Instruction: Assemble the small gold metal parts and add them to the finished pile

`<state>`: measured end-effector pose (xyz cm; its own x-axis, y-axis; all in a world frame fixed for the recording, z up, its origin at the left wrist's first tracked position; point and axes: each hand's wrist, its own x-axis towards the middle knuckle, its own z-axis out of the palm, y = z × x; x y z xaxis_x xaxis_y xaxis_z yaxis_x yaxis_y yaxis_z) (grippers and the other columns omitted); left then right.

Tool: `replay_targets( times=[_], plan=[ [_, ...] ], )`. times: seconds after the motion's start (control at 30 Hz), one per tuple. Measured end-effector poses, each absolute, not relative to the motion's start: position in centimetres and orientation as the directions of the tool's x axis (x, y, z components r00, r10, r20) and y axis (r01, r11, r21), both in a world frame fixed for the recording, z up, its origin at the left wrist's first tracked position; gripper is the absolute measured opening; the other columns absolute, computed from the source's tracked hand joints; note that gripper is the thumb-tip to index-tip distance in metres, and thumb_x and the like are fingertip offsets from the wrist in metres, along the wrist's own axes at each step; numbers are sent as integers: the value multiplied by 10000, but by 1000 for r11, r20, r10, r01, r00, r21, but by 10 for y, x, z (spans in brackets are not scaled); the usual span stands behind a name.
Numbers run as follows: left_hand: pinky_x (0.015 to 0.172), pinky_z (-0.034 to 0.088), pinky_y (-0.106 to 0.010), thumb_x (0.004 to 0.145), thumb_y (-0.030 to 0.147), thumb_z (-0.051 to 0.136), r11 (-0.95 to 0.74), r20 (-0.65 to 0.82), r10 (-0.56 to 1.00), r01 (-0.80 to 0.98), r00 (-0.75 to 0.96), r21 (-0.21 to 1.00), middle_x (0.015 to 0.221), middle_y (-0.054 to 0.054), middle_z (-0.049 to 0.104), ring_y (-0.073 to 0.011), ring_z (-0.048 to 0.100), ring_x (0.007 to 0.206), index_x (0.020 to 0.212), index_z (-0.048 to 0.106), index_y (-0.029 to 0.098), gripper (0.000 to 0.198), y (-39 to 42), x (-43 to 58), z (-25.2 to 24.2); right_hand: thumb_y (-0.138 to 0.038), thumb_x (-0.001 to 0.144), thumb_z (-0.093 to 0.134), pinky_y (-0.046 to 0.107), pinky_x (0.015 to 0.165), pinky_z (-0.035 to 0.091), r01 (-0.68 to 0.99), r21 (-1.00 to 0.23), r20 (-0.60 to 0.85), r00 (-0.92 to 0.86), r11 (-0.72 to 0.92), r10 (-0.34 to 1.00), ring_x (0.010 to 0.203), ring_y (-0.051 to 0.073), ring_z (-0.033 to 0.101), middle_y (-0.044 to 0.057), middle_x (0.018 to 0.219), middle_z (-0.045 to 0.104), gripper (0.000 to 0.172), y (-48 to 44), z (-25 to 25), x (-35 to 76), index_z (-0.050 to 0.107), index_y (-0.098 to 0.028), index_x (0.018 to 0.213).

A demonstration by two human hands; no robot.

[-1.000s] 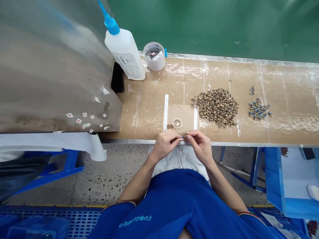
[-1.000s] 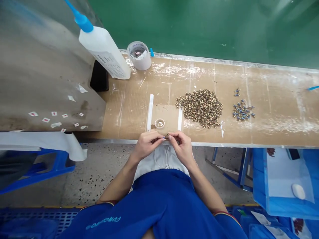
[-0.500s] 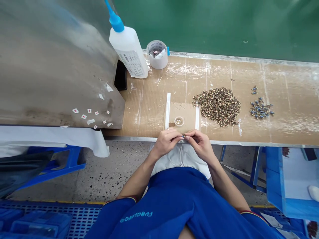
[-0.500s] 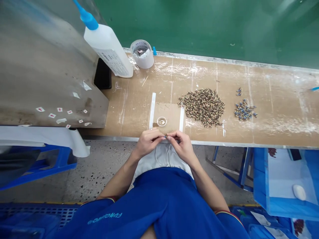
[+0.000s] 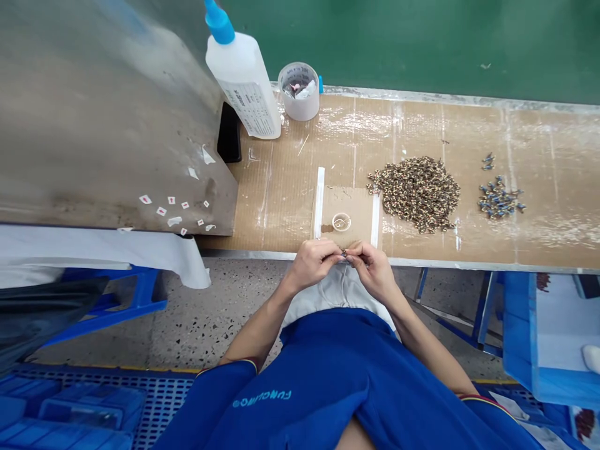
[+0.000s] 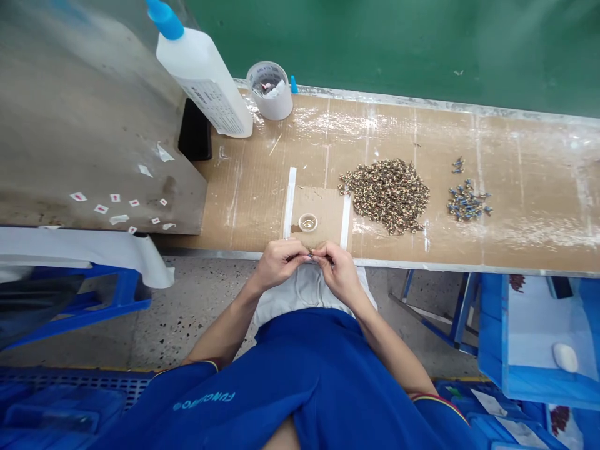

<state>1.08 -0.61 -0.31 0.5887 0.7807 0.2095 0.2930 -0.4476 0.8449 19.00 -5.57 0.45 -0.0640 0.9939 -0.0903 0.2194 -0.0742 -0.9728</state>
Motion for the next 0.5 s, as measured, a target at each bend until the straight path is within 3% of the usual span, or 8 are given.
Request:
replay_targets(
  times=[0.5],
  plan=[
    [640,458,-250,979,326,570,-384,166,805,287,569,878,689,-34,687,-141,611,647,770,708,162,300,-3,13,1,-504,874,690,312,710,556,70,-989,-135,-77,-130,988,751,181,673,56,830,720,308,-52,-2,200,697,-198,845]
  ],
)
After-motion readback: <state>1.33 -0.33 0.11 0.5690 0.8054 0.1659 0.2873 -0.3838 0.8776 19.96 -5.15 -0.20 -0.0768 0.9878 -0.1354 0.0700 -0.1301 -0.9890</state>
